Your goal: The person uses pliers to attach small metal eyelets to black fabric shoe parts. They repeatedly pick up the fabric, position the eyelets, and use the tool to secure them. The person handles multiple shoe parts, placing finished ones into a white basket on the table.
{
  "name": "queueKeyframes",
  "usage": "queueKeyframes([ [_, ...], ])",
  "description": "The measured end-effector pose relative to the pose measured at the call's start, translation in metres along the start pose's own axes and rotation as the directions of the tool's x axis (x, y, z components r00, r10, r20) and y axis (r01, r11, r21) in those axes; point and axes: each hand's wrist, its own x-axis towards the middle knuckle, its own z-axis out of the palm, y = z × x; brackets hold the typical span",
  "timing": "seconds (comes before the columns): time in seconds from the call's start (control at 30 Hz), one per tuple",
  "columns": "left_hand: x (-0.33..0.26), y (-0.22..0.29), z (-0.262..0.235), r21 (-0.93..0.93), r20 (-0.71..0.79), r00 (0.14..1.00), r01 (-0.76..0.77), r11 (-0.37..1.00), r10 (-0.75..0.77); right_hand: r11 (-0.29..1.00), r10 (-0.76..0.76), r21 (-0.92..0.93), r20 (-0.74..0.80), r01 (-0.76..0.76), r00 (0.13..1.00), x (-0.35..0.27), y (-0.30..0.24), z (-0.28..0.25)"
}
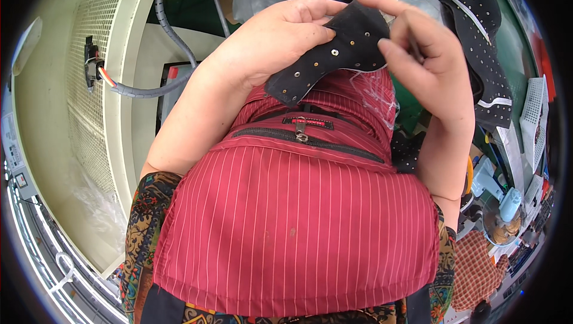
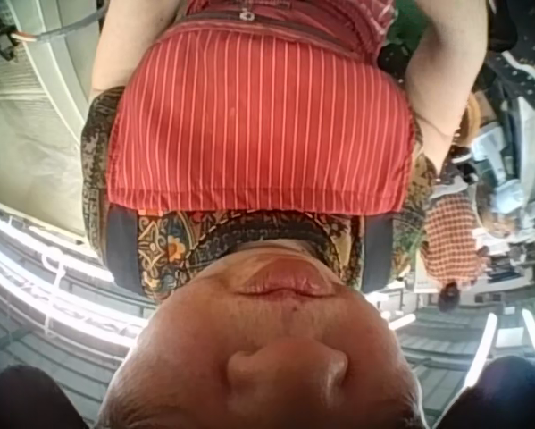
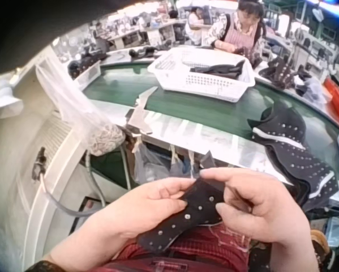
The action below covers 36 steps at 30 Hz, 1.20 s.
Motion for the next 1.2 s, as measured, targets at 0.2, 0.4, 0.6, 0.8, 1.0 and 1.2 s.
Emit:
queueKeyframes([
  [0.2, 0.001, -0.003, 0.002, 0.020, 0.014, 1.000, -0.023, 1.000, 0.023, 0.997, 0.076, 0.041, -0.143, -0.071, 0.987, -0.002, 0.012, -0.005],
  [0.4, -0.005, -0.005, 0.002, 0.039, 0.039, 0.999, -0.027, 0.999, 0.026, 0.911, 0.329, 0.341, -0.259, -0.233, 0.908, 0.006, -0.004, 0.004],
  [0.6, -0.006, -0.001, 0.005, 0.054, 0.065, 0.998, -0.025, 0.998, 0.022, 0.960, 0.224, 0.233, -0.298, -0.157, 0.928, 0.006, 0.006, 0.007],
  [0.8, -0.009, 0.002, 0.009, 0.033, 0.061, 0.998, -0.018, 0.999, 0.016, 0.899, 0.409, 0.267, -0.225, -0.348, 0.884, 0.014, -0.022, 0.004],
  [1.0, -0.011, 0.003, 0.013, 0.099, -0.010, 0.999, -0.032, 0.995, 0.033, 0.949, 0.267, 0.238, -0.259, -0.207, 0.928, 0.007, 0.004, 0.009],
  [1.2, -0.008, 0.007, 0.009, 0.098, -0.063, 0.998, 0.033, 0.995, -0.027, 0.996, 0.084, -0.013, -0.328, -0.093, 0.941, 0.003, -0.002, 0.023],
])
